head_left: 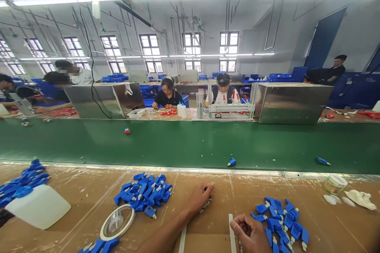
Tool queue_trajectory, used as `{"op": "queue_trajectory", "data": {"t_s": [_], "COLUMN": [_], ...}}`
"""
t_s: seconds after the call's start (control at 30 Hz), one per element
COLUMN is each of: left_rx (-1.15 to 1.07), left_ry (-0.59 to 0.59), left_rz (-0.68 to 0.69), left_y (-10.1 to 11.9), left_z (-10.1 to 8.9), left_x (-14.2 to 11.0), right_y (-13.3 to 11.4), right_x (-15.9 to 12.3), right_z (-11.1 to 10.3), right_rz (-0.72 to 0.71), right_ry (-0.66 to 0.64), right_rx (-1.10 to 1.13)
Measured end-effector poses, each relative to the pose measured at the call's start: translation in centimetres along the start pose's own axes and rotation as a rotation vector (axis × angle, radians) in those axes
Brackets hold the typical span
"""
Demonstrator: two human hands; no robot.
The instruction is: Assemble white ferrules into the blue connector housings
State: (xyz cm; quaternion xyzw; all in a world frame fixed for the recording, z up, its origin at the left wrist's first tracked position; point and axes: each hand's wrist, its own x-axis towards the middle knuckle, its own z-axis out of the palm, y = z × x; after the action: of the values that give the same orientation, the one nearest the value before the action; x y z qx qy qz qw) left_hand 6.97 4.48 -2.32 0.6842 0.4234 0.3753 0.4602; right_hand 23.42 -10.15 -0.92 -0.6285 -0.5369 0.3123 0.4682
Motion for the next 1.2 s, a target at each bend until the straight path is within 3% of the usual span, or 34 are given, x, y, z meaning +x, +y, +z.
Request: {"op": "queue_trajectory", "data": {"t_s": [0.13,0.3,0.4,0.5,0.6,0.73,0.93,1.03,1.2], "left_rx": [-0.011,-0.088,0.026,0.375,0.623,0.736,0.736,0.705,0.576], "left_ry": [-0.124,-0.195,-0.252,-0.366,-0.389,-0.399,-0.52,-0.566,-0.593], "left_rz": [0.041,0.041,0.05,0.192,0.387,0.48,0.514,0.546,0.564], "left_y": [0.1,-0.6,-0.7,-0.5,-0.3,0.2,1.4,1.7,1.6], "left_z": [-0.8,-3.5,-4.5,-3.6,-1.5,0.3,-0.5,-1.2,-1.6], "left_x": [-0.5,-0.6,-1.0,-1.8,-2.1,-1.7,-1.7,-1.9,-1.8], "right_y": [-0.5,-1.4,-1.6,-1.4,-0.9,0.0,-1.0,-3.4,-6.2], "right_x": [0.4,0.6,0.6,0.6,0.7,0.8,1.0,3.6,12.9], "right_z": [-0.3,-1.0,-1.1,-1.0,-0.9,-1.1,-1.2,-1.4,-0.6], "right_rz": [0.027,0.044,0.048,0.05,0.044,0.026,-0.021,-0.085,-0.176], "right_ry": [0.04,0.054,0.059,0.067,0.076,0.101,0.105,0.074,-0.012], "right_rx": [0.004,0.009,0.015,0.01,-0.002,-0.034,-0.151,-0.302,-0.624]}}
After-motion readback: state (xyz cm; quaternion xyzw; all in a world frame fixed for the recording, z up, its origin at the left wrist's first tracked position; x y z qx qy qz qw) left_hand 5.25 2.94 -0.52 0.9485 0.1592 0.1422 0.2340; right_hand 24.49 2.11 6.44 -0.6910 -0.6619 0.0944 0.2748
